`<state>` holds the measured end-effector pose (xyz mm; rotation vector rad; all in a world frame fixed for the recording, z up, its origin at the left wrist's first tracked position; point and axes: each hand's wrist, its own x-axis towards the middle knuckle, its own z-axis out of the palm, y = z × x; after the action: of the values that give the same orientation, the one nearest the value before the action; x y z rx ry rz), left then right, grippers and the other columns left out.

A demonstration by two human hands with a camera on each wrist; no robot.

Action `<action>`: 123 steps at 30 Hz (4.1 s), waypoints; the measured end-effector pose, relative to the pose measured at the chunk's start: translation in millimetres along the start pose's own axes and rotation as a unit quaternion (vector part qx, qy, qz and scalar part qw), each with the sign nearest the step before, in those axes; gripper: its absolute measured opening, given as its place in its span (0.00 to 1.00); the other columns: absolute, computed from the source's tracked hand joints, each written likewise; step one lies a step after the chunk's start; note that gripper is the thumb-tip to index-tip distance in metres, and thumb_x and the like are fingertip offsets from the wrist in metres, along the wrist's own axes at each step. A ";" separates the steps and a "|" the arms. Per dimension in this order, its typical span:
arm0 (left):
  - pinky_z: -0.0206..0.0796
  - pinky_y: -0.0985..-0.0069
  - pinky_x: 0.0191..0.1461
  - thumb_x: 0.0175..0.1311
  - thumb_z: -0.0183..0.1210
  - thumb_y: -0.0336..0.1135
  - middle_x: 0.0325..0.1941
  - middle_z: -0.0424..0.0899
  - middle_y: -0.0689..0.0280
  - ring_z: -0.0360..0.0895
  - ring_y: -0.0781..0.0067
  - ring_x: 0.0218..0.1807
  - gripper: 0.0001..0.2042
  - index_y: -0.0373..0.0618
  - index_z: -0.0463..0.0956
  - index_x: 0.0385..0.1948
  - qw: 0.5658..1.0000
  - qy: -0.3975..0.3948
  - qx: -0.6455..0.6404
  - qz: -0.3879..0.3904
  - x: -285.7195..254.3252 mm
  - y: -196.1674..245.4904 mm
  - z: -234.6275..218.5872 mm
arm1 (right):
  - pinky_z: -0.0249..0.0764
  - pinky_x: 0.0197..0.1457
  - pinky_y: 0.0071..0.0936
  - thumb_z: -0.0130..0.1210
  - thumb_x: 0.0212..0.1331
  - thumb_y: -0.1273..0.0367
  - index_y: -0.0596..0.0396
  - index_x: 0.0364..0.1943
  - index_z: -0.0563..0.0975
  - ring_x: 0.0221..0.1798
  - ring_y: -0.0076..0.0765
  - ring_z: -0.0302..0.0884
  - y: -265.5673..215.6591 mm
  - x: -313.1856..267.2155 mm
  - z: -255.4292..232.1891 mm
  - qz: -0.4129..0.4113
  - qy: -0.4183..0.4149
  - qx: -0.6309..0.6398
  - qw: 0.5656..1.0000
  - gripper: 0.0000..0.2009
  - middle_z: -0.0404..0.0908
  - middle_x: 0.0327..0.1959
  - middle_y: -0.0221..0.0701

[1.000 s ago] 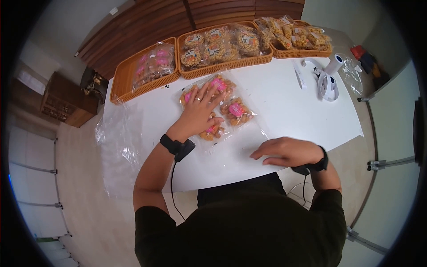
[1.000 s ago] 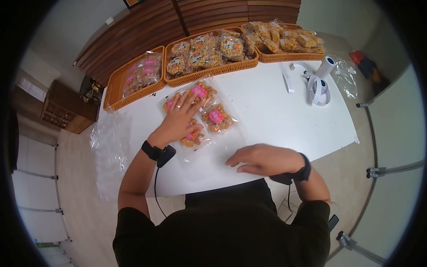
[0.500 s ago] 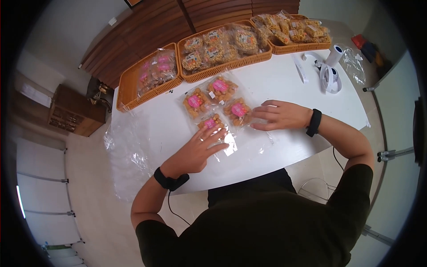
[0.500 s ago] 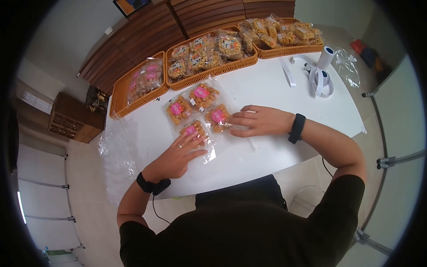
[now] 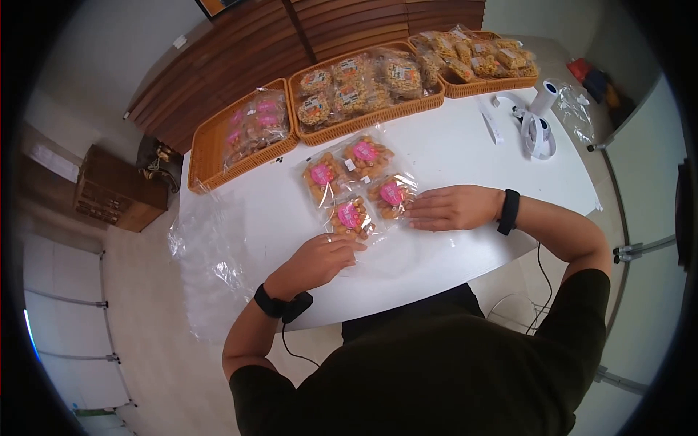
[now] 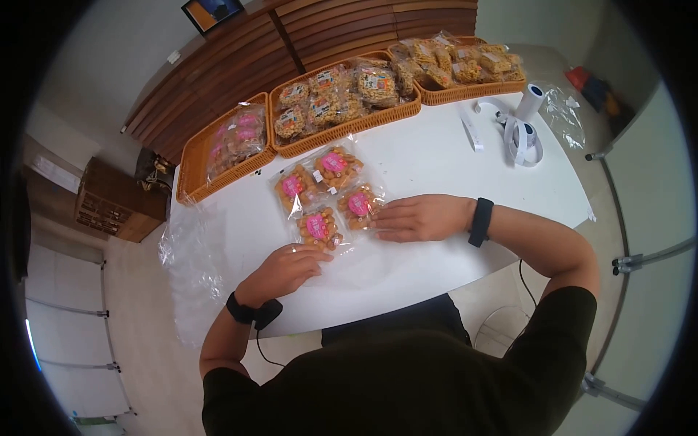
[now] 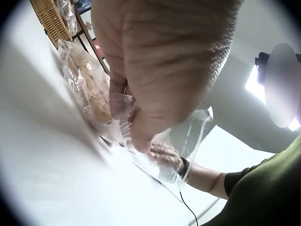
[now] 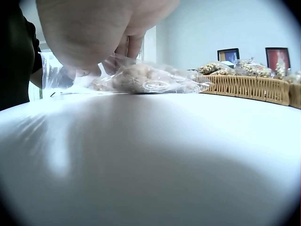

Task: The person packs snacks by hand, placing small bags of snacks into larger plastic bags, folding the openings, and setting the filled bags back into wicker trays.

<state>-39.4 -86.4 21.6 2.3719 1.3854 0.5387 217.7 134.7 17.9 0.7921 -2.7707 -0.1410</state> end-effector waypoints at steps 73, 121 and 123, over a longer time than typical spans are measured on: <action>0.23 0.42 0.69 0.62 0.49 0.53 0.73 0.44 0.56 0.37 0.48 0.73 0.29 0.50 0.61 0.63 0.977 0.025 0.178 -0.115 91.5 -25.6 21.4 | 0.66 0.57 0.35 0.50 0.59 0.69 0.61 0.56 0.64 0.56 0.53 0.67 16.3 41.3 1.4 0.531 0.322 0.173 0.764 0.21 0.65 0.57 0.51; 0.63 0.65 0.63 0.57 0.61 0.29 0.59 0.67 0.56 0.67 0.62 0.61 0.35 0.42 0.48 0.64 0.558 0.232 -0.758 -0.245 44.1 -62.6 23.6 | 0.73 0.53 0.25 0.58 0.53 0.78 0.62 0.66 0.47 0.54 0.33 0.71 27.9 38.5 50.7 0.446 0.402 0.739 0.306 0.39 0.68 0.55 0.41; 0.65 0.66 0.62 0.58 0.59 0.28 0.58 0.69 0.58 0.69 0.64 0.59 0.32 0.42 0.51 0.63 0.568 0.238 -0.759 -0.209 39.5 -51.2 12.2 | 0.75 0.53 0.26 0.54 0.56 0.79 0.63 0.58 0.64 0.47 0.31 0.76 31.5 33.0 51.4 0.402 0.383 0.789 0.264 0.23 0.75 0.48 0.35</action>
<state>-54.1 -29.0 -7.1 0.4482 0.7900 1.4547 160.8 145.0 -19.3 -0.5345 -0.9783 2.4948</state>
